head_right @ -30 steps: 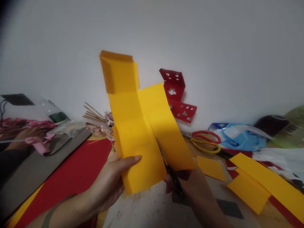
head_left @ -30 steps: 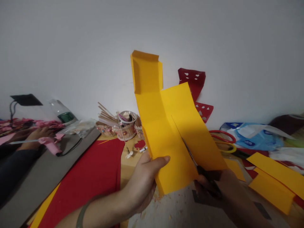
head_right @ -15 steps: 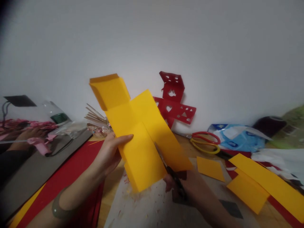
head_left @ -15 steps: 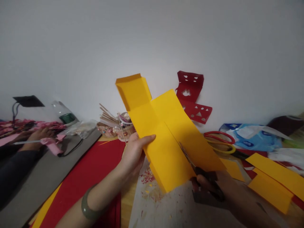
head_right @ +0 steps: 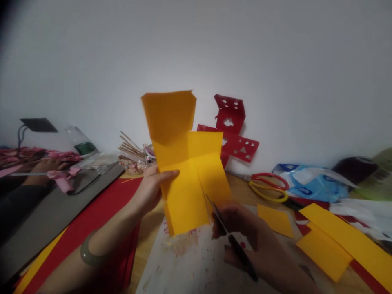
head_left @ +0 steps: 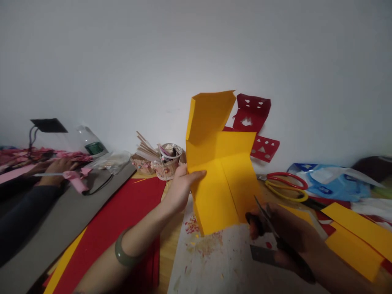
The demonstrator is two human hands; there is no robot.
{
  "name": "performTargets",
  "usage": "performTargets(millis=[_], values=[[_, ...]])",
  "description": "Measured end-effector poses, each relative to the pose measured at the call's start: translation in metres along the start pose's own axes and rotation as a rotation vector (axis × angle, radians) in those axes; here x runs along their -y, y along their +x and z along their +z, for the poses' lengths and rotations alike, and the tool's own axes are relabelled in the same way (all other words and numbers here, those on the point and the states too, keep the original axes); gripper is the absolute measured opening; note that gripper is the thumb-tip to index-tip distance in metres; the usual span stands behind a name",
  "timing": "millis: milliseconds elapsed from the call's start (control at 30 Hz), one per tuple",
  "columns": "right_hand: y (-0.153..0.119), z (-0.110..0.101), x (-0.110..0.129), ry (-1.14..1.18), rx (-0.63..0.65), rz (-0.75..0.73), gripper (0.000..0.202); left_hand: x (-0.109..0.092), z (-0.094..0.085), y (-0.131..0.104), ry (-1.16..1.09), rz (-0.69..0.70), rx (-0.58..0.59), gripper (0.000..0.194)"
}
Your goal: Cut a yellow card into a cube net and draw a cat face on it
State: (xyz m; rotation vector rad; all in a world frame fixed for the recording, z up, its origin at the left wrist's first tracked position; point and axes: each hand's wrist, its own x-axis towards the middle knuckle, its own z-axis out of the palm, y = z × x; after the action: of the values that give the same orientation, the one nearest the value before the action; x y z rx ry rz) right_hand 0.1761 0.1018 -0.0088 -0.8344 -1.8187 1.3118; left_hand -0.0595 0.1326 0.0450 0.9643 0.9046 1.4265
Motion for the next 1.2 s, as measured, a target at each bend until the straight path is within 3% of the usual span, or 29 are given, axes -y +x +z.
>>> performTargets(millis=[133,333,467,633,767,933,1067,1200], values=[[0.008,-0.008,-0.009,0.077,0.073,-0.029,0.041,-0.007,0.002,-0.002,-0.127,-0.148,0.025,0.024],[0.011,-0.013,-0.003,-0.031,0.112,0.133,0.041,-0.009,-0.001,0.000,-0.199,-0.341,0.049,0.038],[0.011,-0.012,0.002,-0.022,0.073,0.149,0.036,-0.007,-0.002,0.001,-0.236,-0.337,0.037,0.038],[0.013,-0.012,-0.001,0.048,0.147,0.172,0.032,-0.003,-0.002,0.001,-0.227,-0.225,-0.017,0.036],[0.015,-0.006,0.003,0.069,0.115,0.196,0.035,0.002,0.004,-0.005,-0.184,-0.124,0.045,0.031],[0.014,-0.003,0.006,0.131,0.099,0.188,0.027,0.004,0.012,-0.011,-0.194,-0.248,0.060,0.024],[0.012,-0.009,0.004,0.175,0.152,0.177,0.036,0.001,0.010,-0.007,-0.235,-0.311,-0.011,0.025],[0.010,-0.014,0.004,0.175,0.204,0.186,0.040,-0.002,0.007,-0.006,-0.292,-0.414,-0.004,0.027]])
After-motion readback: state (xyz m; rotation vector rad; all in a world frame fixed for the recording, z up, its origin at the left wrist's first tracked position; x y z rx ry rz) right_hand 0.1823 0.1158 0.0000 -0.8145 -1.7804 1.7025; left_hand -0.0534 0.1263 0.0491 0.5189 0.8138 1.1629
